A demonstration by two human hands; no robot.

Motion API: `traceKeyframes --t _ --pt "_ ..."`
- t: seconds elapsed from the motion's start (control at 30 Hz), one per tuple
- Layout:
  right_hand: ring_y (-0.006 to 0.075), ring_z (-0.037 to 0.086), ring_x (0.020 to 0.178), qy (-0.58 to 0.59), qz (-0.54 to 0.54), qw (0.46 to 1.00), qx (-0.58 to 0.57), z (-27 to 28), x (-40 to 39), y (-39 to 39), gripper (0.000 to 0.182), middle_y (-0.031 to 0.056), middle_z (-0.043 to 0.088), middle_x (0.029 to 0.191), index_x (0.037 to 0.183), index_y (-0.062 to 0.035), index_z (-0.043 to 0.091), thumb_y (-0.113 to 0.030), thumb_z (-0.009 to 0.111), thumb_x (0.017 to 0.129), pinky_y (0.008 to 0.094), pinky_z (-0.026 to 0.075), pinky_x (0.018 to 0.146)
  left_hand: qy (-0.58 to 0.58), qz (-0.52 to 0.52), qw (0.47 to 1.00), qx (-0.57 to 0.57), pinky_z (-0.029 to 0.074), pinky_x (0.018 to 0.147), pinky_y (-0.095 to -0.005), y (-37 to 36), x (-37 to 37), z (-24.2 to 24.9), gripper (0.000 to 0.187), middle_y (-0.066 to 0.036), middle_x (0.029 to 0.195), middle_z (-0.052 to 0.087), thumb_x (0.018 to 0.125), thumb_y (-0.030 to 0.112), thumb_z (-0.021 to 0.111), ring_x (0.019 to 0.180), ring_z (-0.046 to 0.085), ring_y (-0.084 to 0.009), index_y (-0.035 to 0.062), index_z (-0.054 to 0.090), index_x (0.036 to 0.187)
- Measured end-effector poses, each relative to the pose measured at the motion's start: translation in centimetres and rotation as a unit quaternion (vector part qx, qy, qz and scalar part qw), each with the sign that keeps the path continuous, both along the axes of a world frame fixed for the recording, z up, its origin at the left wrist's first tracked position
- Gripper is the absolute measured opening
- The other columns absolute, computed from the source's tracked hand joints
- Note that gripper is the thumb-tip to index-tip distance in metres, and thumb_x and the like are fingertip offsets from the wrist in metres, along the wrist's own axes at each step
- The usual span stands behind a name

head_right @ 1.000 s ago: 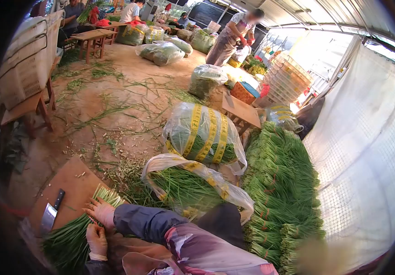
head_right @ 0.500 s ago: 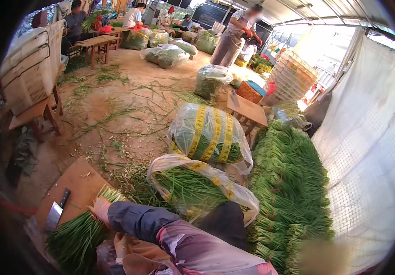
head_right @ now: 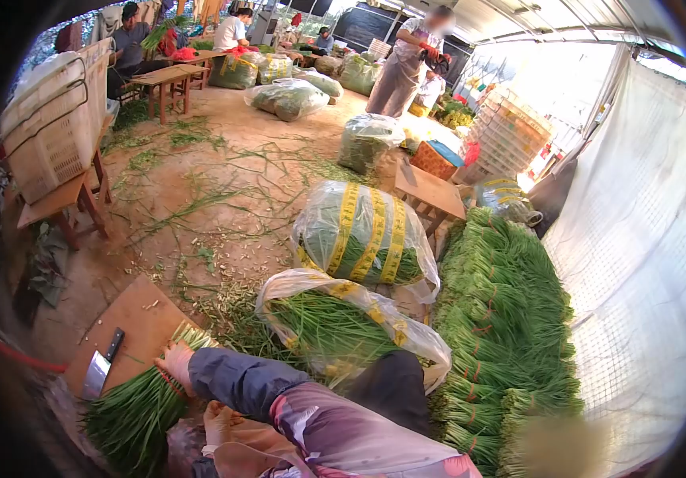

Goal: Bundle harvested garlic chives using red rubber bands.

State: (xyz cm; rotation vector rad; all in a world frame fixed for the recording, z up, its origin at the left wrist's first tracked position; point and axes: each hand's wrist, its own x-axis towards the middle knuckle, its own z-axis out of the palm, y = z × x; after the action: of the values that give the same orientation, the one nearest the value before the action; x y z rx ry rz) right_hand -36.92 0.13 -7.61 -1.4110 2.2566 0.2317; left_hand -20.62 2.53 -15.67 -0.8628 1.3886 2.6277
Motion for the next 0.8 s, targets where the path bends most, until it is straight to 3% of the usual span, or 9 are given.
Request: traceKeyframes --t 0.27,0.5,0.6,0.67,0.7,0.77,0.8 --pt "0.0309 0.050 0.120 0.021 0.027 0.998 0.045 0.7 0.2 -0.6 0.123 0.0184 0.049 0.129 0.148 -0.0066 0.023 -0.047 0.084 0.049 0.0364 0.042 0.095 0.004 -0.010 1.000 -0.013 0.051 0.054 -0.0244 0.0 0.0 0.1 0.017 -0.003 0.072 0.053 0.082 -0.002 0.058 0.056 0.056 -0.0121 0.0082 0.046 0.076" --pt "0.0307 0.050 0.119 0.027 -0.015 0.999 0.011 0.4 0.6 -0.1 0.122 0.0179 0.050 0.128 0.147 -0.0064 0.023 -0.047 0.084 0.050 0.0376 0.041 0.095 0.019 -0.013 1.000 -0.005 0.049 0.053 -0.0233 0.0 0.2 -1.9 0.012 -0.002 0.073 0.054 0.084 0.000 0.059 0.056 0.055 -0.0123 0.0071 0.049 0.084" --pt "0.0307 0.050 0.119 0.024 -0.022 0.999 -0.006 0.5 0.7 0.2 0.122 0.0178 0.048 0.129 0.147 -0.0065 0.024 -0.046 0.084 0.049 0.0375 0.040 0.096 0.029 -0.031 0.999 -0.010 0.050 0.060 -0.0280 -0.5 0.2 -2.0 0.014 -0.002 0.080 0.057 0.085 0.005 0.061 0.066 0.058 -0.0126 0.0075 0.051 0.095" --pt "0.0309 0.050 0.119 0.041 -0.005 0.999 0.001 0.4 0.7 0.1 0.120 0.0178 0.047 0.131 0.146 -0.0052 0.025 -0.051 0.083 0.051 0.0394 0.041 0.096 -0.008 0.044 0.998 0.035 0.050 0.074 -0.0382 -1.1 0.4 -1.2 0.030 -0.007 0.098 0.057 0.087 0.017 0.065 0.090 0.058 -0.0188 0.0067 0.049 0.111" --pt "0.0309 0.050 0.119 0.040 -0.003 0.999 -0.001 0.2 0.3 0.1 0.120 0.0178 0.047 0.131 0.146 -0.0052 0.025 -0.051 0.083 0.051 0.0394 0.041 0.096 -0.009 0.046 0.998 0.033 0.050 0.074 -0.0382 -1.7 0.7 -1.0 0.030 -0.007 0.098 0.057 0.087 0.017 0.065 0.090 0.058 -0.0188 0.0067 0.049 0.111" --pt "0.0320 0.051 0.118 0.001 0.018 1.000 -0.015 0.3 -1.1 -0.1 0.119 0.0204 0.048 0.132 0.145 -0.0032 0.027 -0.057 0.081 0.053 0.0416 0.042 0.096 -0.055 0.114 0.982 0.138 0.045 0.087 -0.0469 -3.3 1.3 -1.0 0.056 -0.020 0.127 0.045 0.083 0.032 0.071 0.117 0.048 -0.0315 0.0051 0.046 0.125" --pt "0.0352 0.052 0.119 -0.064 -0.034 0.997 -0.013 3.1 -2.0 -0.2 0.118 0.0242 0.048 0.134 0.143 0.0001 0.030 -0.064 0.076 0.056 0.0445 0.042 0.097 -0.042 0.095 0.983 0.152 0.039 0.095 -0.0475 -4.1 1.8 -1.3 0.086 -0.023 0.140 0.031 0.079 0.046 0.074 0.127 0.036 -0.0351 0.0058 0.031 0.142"
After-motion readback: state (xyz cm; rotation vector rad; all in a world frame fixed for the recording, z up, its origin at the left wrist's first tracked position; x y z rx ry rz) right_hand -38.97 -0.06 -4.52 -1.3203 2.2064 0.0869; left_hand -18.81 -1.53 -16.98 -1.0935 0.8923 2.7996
